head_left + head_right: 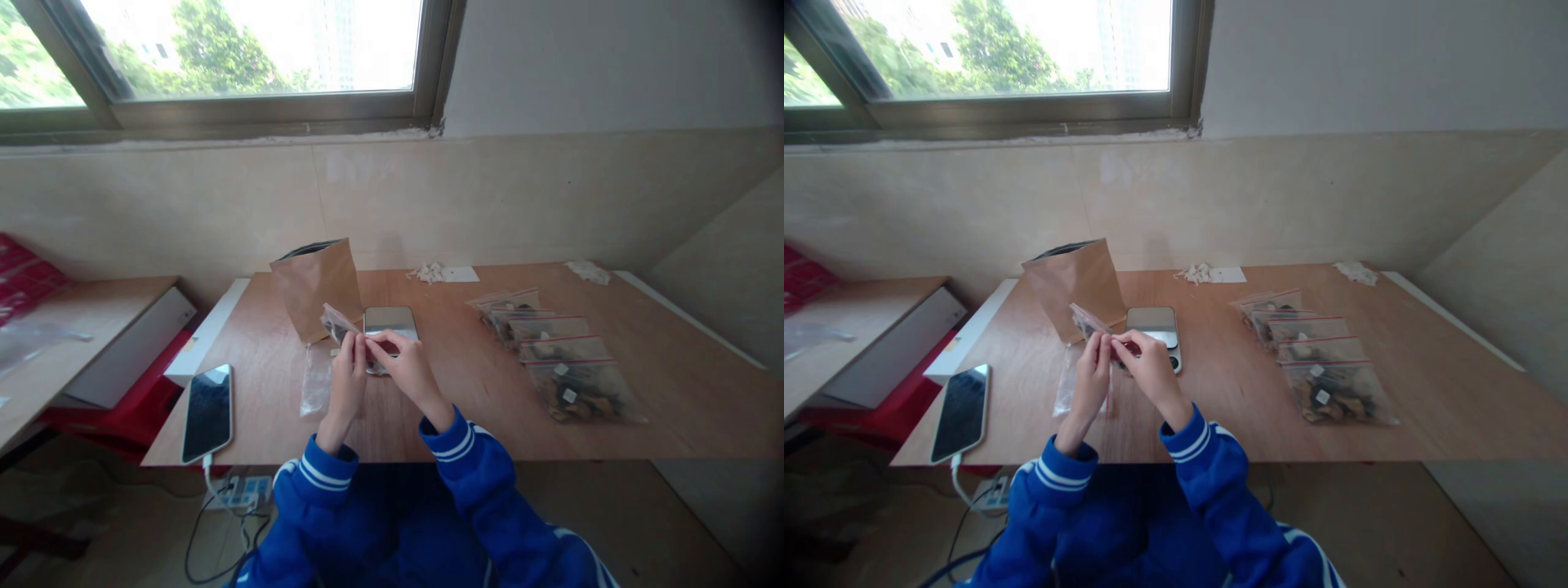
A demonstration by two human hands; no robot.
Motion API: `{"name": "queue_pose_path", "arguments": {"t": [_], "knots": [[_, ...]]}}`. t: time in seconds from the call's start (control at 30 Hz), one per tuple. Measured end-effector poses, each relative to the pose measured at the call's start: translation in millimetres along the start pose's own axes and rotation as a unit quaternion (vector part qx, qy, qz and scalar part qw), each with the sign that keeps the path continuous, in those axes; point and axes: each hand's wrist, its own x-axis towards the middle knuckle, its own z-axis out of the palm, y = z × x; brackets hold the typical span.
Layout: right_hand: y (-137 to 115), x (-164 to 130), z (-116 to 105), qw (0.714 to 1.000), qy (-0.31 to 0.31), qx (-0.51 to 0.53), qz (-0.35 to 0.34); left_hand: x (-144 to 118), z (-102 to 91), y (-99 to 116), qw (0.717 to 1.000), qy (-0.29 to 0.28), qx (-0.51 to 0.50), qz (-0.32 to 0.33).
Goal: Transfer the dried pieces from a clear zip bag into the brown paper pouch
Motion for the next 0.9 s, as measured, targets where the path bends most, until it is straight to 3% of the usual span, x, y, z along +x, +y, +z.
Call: {"name": "queue_pose_path", "arguments": {"t": [0.1, 0.23, 0.3, 0.43, 0.5, 0.57, 0.7, 0.8, 0.9], "knots": [[5.0, 4.7, -4.7, 1.0, 0.013, -0.01, 0.016, 2.1, -1.3, 1.4, 0.999, -0.024, 0.014, 0.022], [19.9, 22.0, -25.5, 0.982, 0.185, -0.007, 0.046, 0.2, -9.5, 12.6, 0.999, -0.001, 0.016, 0.035], [21.9, 31.9, -38.7, 0.969, 0.237, 0.034, 0.056, -0.3, -15.1, 16.9, 0.999, 0.008, 0.009, 0.044], [9.7, 42.4, -46.2, 0.982, 0.183, 0.048, -0.005, 9.8, -15.4, 2.2, 0.994, -0.01, -0.108, 0.031], [4.6, 44.0, -37.5, 0.987, 0.155, 0.035, -0.029, 20.5, -8.7, -16.8, 0.984, 0.04, -0.174, -0.003], [6.3, 45.6, -23.6, 0.99, 0.132, 0.043, -0.027, 31.0, -0.5, -37.4, 0.982, 0.065, -0.164, -0.062], [27.1, 51.1, 7.6, 0.992, 0.104, 0.071, 0.013, 40.4, 9.7, -67.2, 0.987, 0.003, -0.132, -0.096], [39.4, 51.7, 27.6, 0.994, 0.075, 0.064, 0.04, 39.4, 8.9, -79.3, 0.985, 0.043, -0.13, -0.1], [32.9, 45.5, 42.6, 0.993, 0.118, 0.004, 0.018, 37.5, 5.2, -89.6, 0.988, 0.062, -0.089, -0.107]]}}
